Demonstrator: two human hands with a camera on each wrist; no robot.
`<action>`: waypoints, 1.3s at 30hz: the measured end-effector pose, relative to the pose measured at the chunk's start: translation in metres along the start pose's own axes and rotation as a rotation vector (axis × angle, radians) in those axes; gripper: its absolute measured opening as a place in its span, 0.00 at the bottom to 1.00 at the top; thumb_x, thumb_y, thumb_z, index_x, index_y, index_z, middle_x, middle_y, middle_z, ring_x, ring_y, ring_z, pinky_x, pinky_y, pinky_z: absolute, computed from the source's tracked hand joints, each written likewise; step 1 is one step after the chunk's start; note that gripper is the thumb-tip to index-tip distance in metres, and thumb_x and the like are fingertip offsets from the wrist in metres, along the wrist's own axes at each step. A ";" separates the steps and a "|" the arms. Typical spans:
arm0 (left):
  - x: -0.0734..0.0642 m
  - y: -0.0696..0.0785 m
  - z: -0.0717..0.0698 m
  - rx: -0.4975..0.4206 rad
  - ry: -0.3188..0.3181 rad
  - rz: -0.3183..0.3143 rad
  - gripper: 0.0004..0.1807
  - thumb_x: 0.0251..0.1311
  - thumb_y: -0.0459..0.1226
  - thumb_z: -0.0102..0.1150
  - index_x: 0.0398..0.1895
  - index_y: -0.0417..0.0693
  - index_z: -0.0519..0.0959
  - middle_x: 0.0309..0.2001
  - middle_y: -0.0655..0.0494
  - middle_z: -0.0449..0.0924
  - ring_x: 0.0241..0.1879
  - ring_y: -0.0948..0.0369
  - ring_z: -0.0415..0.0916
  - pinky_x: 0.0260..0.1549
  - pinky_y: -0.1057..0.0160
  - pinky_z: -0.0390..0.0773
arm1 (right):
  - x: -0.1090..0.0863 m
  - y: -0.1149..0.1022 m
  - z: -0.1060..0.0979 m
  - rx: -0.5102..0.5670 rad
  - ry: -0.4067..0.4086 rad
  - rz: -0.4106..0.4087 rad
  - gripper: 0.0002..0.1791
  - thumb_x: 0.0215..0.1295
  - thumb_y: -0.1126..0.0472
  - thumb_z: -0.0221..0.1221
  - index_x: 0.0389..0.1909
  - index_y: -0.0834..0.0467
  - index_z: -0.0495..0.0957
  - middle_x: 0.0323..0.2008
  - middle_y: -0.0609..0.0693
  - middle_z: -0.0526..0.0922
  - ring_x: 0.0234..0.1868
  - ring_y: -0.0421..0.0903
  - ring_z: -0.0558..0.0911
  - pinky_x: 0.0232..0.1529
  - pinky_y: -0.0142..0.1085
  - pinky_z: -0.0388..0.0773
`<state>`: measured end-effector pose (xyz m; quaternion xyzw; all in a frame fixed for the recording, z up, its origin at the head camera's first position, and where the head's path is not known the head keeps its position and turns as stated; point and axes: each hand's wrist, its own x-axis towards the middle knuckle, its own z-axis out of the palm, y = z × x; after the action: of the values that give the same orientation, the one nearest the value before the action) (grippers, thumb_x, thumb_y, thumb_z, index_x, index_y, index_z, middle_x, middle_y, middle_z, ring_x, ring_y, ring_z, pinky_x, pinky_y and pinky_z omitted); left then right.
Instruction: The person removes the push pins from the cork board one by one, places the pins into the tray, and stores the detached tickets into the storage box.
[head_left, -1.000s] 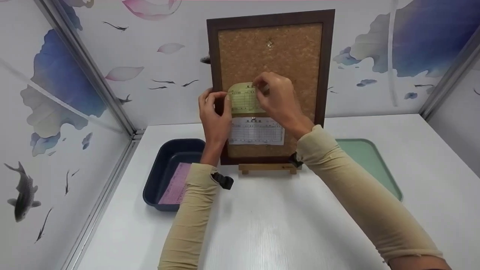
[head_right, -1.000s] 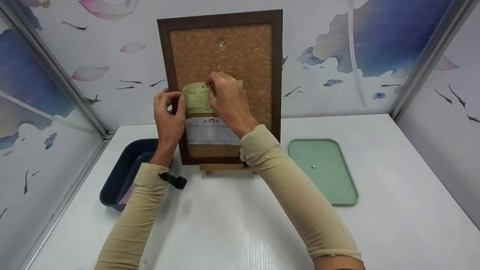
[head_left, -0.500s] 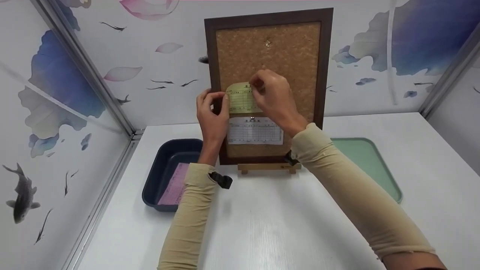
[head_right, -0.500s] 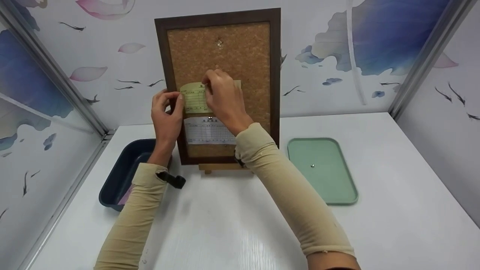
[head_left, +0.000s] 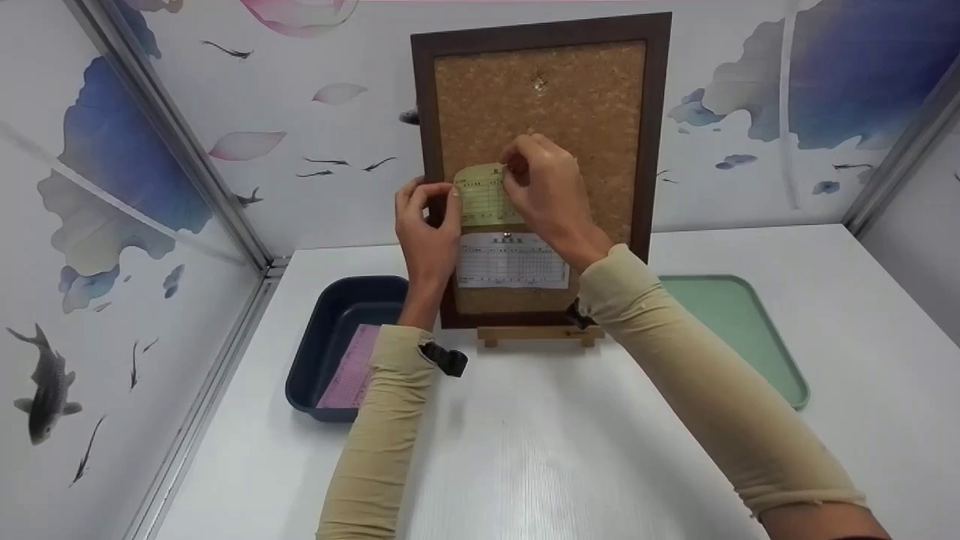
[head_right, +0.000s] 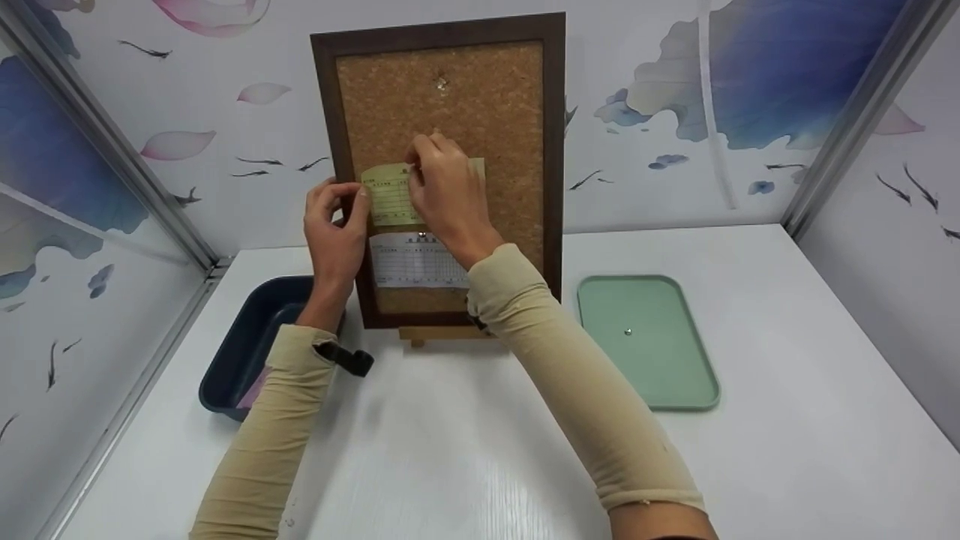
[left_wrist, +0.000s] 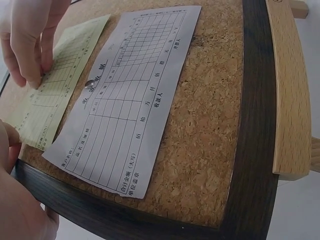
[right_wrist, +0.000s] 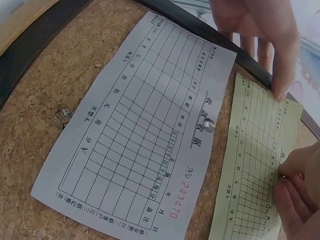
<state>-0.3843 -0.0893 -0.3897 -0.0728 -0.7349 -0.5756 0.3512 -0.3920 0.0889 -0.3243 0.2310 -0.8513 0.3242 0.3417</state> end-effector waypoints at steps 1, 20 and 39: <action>0.000 0.000 0.000 -0.003 0.000 -0.002 0.10 0.76 0.43 0.65 0.48 0.47 0.88 0.66 0.49 0.75 0.74 0.57 0.69 0.69 0.56 0.76 | 0.000 0.000 0.000 -0.005 -0.001 0.000 0.03 0.74 0.67 0.63 0.44 0.62 0.85 0.41 0.56 0.87 0.40 0.48 0.87 0.44 0.38 0.84; -0.001 -0.001 0.000 -0.029 0.003 -0.013 0.10 0.76 0.43 0.65 0.48 0.47 0.87 0.68 0.48 0.74 0.74 0.57 0.69 0.68 0.56 0.77 | -0.007 0.003 -0.005 -0.042 0.042 0.008 0.03 0.75 0.65 0.65 0.42 0.59 0.87 0.39 0.54 0.91 0.39 0.47 0.89 0.45 0.43 0.86; 0.001 0.002 -0.001 0.000 -0.011 -0.025 0.10 0.76 0.43 0.64 0.49 0.47 0.87 0.67 0.49 0.75 0.71 0.57 0.71 0.67 0.56 0.76 | -0.007 0.006 -0.016 -0.042 0.024 -0.042 0.03 0.76 0.66 0.64 0.42 0.59 0.86 0.40 0.54 0.91 0.42 0.49 0.89 0.47 0.44 0.87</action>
<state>-0.3835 -0.0895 -0.3880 -0.0667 -0.7377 -0.5794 0.3401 -0.3839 0.1054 -0.3232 0.2375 -0.8489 0.3017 0.3632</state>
